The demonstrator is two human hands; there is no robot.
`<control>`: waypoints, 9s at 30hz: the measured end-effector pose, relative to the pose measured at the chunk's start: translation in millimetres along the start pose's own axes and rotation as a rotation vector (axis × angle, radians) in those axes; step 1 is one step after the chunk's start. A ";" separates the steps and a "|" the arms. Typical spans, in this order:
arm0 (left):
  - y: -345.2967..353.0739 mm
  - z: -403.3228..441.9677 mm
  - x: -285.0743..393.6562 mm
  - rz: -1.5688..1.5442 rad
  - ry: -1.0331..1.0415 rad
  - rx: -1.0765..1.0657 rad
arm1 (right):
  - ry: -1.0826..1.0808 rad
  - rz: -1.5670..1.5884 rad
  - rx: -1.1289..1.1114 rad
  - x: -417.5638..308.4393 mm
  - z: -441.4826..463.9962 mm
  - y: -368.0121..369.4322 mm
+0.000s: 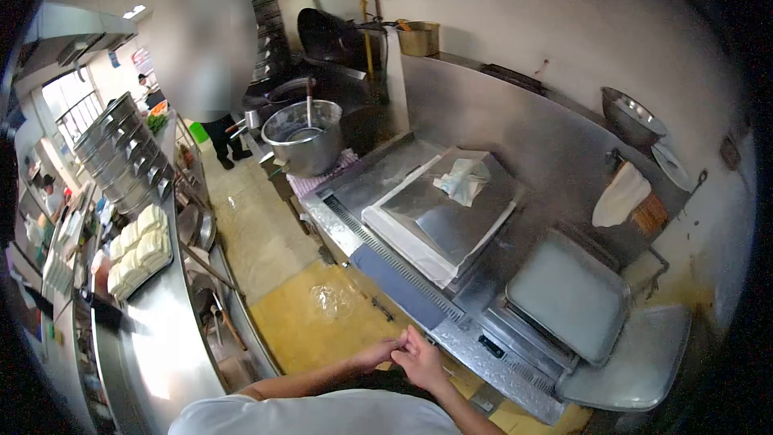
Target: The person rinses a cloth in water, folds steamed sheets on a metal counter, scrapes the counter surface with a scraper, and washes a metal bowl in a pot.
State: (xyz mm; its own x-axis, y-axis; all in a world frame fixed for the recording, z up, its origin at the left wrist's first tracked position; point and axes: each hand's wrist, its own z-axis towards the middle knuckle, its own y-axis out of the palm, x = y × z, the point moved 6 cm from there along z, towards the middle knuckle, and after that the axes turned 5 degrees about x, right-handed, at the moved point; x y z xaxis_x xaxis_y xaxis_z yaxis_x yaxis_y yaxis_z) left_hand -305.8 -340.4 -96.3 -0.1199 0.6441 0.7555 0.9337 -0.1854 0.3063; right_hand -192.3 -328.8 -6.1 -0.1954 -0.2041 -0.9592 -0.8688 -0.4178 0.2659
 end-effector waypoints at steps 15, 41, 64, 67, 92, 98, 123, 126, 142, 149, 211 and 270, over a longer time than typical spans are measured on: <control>15.9 78.6 91.9 0.133 0.090 -0.195 | 0.078 -0.112 0.307 -36.1 50.6 -45.5; 78.3 124.2 74.3 0.003 0.134 0.001 | 0.028 -0.204 0.200 -40.9 40.4 -149.2; 142.5 144.7 73.0 -0.158 -0.009 -0.040 | 0.449 0.647 0.903 15.4 30.7 -458.6; 142.9 178.2 74.1 -0.296 -0.118 0.018 | 0.384 1.083 0.363 15.5 65.9 -405.3; 263.3 298.0 146.5 1.619 0.769 0.001 | 0.462 -1.467 0.786 -38.6 -52.2 -466.9; 275.1 312.7 142.2 1.693 0.688 0.027 | 0.240 -1.509 0.903 -50.0 -66.5 -493.5; 274.2 281.3 137.8 1.569 0.745 0.245 | -0.156 -1.671 0.658 -101.1 134.1 -535.8; 273.2 280.9 139.9 1.568 0.729 0.243 | -0.169 -1.782 0.642 -78.9 154.3 -536.1; 271.0 285.6 135.8 1.575 0.718 0.193 | 0.132 -1.431 0.320 -89.0 161.8 -523.5; 272.9 282.6 139.8 1.596 0.666 0.164 | -0.063 -1.531 0.438 -79.9 164.5 -535.8; -222.0 -146.4 -59.3 -0.349 0.344 1.201 | -0.056 -1.037 -0.295 66.2 185.4 103.9; -588.8 -143.2 269.1 -0.035 0.487 1.008 | -0.629 -0.821 -0.108 -117.1 747.6 414.4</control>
State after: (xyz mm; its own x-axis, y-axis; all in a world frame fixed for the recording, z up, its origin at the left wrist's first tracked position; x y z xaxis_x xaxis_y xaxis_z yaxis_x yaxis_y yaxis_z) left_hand -936.1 -164.2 9.6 -0.0642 0.2373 0.9693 0.7473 0.6552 -0.1109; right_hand -869.6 183.9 144.8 0.2087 0.6647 -0.7173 -0.8025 -0.3028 -0.5141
